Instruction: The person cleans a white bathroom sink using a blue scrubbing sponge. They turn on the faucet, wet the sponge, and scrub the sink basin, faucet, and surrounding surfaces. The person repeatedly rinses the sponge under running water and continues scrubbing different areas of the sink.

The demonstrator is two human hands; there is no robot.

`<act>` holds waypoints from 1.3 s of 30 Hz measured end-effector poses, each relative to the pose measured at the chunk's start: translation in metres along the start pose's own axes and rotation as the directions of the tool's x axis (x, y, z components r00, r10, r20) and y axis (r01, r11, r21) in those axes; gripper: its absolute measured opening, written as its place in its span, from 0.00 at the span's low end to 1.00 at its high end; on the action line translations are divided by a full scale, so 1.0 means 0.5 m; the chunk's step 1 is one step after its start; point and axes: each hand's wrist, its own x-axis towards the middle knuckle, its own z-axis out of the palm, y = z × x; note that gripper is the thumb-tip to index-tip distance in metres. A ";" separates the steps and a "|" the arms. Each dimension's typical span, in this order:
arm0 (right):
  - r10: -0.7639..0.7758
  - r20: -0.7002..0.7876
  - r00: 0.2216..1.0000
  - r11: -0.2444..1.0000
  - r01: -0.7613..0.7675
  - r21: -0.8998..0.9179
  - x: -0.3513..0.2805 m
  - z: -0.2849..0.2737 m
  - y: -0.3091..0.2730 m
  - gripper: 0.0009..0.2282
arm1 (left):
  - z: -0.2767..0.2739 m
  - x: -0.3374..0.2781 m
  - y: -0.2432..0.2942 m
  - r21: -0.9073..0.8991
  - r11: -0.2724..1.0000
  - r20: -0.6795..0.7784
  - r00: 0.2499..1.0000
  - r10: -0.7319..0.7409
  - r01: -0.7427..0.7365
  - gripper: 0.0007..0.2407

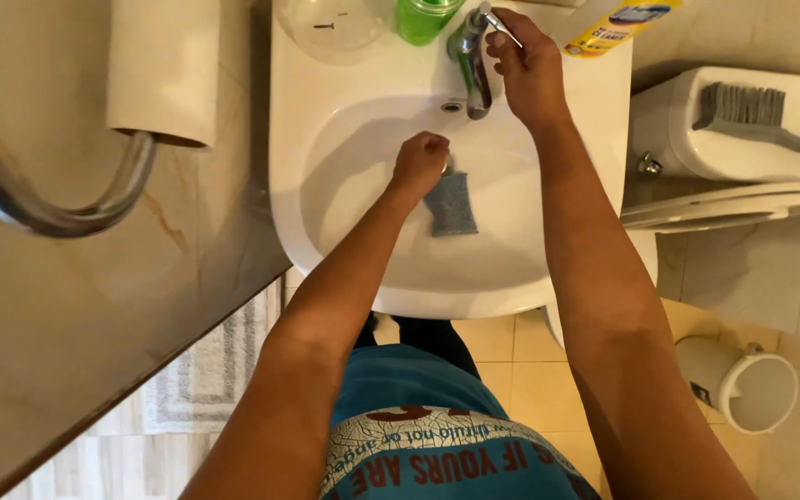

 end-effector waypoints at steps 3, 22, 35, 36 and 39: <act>-0.118 0.080 0.990 0.993 0.118 0.002 0.015 -0.021 0.041 0.13 | 0.017 -0.001 0.064 -0.292 0.941 0.056 0.985 -0.160 0.170 0.08; 0.271 0.616 0.740 0.738 0.251 -0.626 -0.345 0.194 0.004 0.28 | -0.227 -0.175 -0.059 0.657 0.559 0.056 0.772 0.633 -0.506 0.07; -0.204 0.533 0.821 0.560 0.544 -0.624 -0.215 0.228 0.364 0.34 | -0.246 -0.210 -0.181 0.867 0.255 0.059 0.596 0.801 -0.429 0.07; -0.198 0.533 0.823 0.559 0.541 -0.628 -0.225 0.190 0.359 0.34 | -0.246 -0.208 -0.180 0.863 0.258 0.060 0.596 0.801 -0.434 0.07; 0.023 0.476 0.879 0.502 0.401 -0.766 -0.280 0.119 0.356 0.33 | -0.241 -0.213 -0.192 0.871 0.276 0.051 0.635 0.771 -0.406 0.06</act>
